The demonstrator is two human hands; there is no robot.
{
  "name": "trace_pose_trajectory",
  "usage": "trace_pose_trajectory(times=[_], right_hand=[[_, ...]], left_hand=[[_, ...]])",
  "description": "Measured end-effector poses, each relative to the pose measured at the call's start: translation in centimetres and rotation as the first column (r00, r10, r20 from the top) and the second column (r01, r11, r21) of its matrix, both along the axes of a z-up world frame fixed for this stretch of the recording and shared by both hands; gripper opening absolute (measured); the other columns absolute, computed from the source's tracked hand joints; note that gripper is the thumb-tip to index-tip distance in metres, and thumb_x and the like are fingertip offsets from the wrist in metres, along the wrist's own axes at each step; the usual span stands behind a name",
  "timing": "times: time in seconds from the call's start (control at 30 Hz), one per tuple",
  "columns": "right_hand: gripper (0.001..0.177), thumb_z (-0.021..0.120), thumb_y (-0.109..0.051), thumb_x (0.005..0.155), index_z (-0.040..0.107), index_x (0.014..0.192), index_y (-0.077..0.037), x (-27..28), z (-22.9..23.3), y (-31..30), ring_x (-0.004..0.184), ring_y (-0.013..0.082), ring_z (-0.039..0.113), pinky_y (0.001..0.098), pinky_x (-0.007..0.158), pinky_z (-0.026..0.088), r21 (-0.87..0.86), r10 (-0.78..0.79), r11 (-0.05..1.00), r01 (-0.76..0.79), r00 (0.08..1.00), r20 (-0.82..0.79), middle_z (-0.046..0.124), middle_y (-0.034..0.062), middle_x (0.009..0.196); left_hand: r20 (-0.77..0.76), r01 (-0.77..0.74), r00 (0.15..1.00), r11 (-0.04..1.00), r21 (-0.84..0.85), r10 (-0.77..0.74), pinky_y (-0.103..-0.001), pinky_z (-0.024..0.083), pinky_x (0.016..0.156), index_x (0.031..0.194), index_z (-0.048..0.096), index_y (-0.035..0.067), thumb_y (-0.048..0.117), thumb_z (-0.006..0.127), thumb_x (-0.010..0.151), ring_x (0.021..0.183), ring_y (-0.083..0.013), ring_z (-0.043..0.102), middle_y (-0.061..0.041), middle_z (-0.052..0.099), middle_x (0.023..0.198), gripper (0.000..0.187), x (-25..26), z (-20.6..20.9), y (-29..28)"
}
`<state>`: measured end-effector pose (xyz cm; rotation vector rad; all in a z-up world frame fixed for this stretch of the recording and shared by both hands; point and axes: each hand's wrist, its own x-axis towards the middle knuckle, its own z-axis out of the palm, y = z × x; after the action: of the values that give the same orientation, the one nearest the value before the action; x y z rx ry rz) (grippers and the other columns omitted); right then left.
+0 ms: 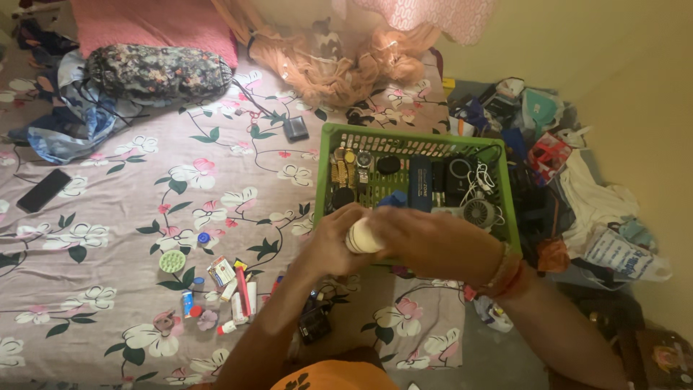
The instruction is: The person organizes various small items from a bed into a green plastic basket. They pick up bottles, tubes, a green silicone mat, and other miscellaneous objects one by one and place them into the basket.
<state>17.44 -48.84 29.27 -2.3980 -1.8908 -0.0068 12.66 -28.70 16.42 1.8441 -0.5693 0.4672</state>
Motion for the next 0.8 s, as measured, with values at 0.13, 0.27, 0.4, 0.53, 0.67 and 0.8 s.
trace_pose_trajectory(times=[0.13,0.27,0.4,0.53,0.67,0.8], right_hand=[[0.051,0.07,-0.037,0.089,0.054,0.125,-0.007,0.4,1.1,0.2,0.104,0.0271,0.071,0.0337,0.065,0.059,0.039,-0.113,0.993,0.116,0.991,-0.067,0.063,0.0092,0.124],[0.049,0.064,-0.009,0.081,0.058,0.129,-0.013,1.9,3.5,0.2,0.104,0.0228,0.074,0.0312,0.063,0.061,0.137,-0.036,0.989,0.054,0.991,-0.13,0.066,0.0037,0.134],[0.071,0.071,-0.035,0.079,0.05,0.144,-0.017,1.1,3.8,0.1,0.103,0.0261,0.072,0.0345,0.064,0.057,-0.104,-0.33,0.94,0.324,0.943,-0.045,0.064,0.0038,0.134],[0.049,0.066,-0.008,0.084,0.055,0.131,-0.011,1.4,2.3,0.1,0.104,0.0227,0.071,0.0292,0.053,0.058,0.119,-0.082,0.989,0.084,0.996,-0.021,0.063,0.0072,0.128],[0.046,0.065,-0.014,0.089,0.054,0.134,-0.01,1.4,0.5,0.0,0.096,0.0201,0.071,0.0309,0.051,0.056,0.031,-0.195,0.98,0.197,0.979,-0.054,0.062,0.006,0.114],[0.042,0.062,-0.03,0.093,0.057,0.129,-0.008,1.6,-0.7,-0.2,0.094,0.0204,0.069,0.0327,0.06,0.057,0.165,-0.079,0.985,0.055,0.987,0.142,0.062,0.0052,0.104]], left_hand=[[0.068,-0.069,0.995,0.997,-0.046,0.072,-0.04,0.06,0.084,0.122,0.063,-0.001,0.017,0.089,0.073,0.098,-0.0329,0.074,-0.018,0.07,0.111,0.058,0.3,1.2,-0.6],[-0.013,-0.074,0.997,0.996,-0.044,0.073,-0.036,0.062,0.082,0.115,0.066,0.006,0.015,0.088,0.076,0.096,-0.0275,0.078,-0.011,0.073,0.105,0.046,1.9,1.5,-0.5],[0.026,-0.093,0.995,0.995,-0.044,0.094,-0.039,0.06,0.081,0.113,0.065,0.004,0.014,0.088,0.073,0.096,-0.0291,0.075,-0.013,0.072,0.105,0.048,2.5,1.5,-0.6],[-0.12,-0.096,0.989,0.995,-0.034,0.091,-0.037,0.059,0.076,0.109,0.067,0.006,0.016,0.089,0.07,0.09,-0.0262,0.075,-0.011,0.073,0.099,0.046,2.4,1.1,-1.0],[-0.226,-0.097,0.97,0.994,-0.041,0.085,-0.036,0.059,0.076,0.108,0.067,0.005,0.019,0.089,0.073,0.089,-0.0234,0.075,-0.011,0.072,0.097,0.044,2.4,0.5,-1.5],[-0.353,-0.008,0.935,0.997,-0.075,-0.02,-0.035,0.061,0.078,0.109,0.067,0.006,0.019,0.087,0.072,0.089,-0.0218,0.076,-0.01,0.075,0.097,0.044,2.1,0.2,-1.3]])
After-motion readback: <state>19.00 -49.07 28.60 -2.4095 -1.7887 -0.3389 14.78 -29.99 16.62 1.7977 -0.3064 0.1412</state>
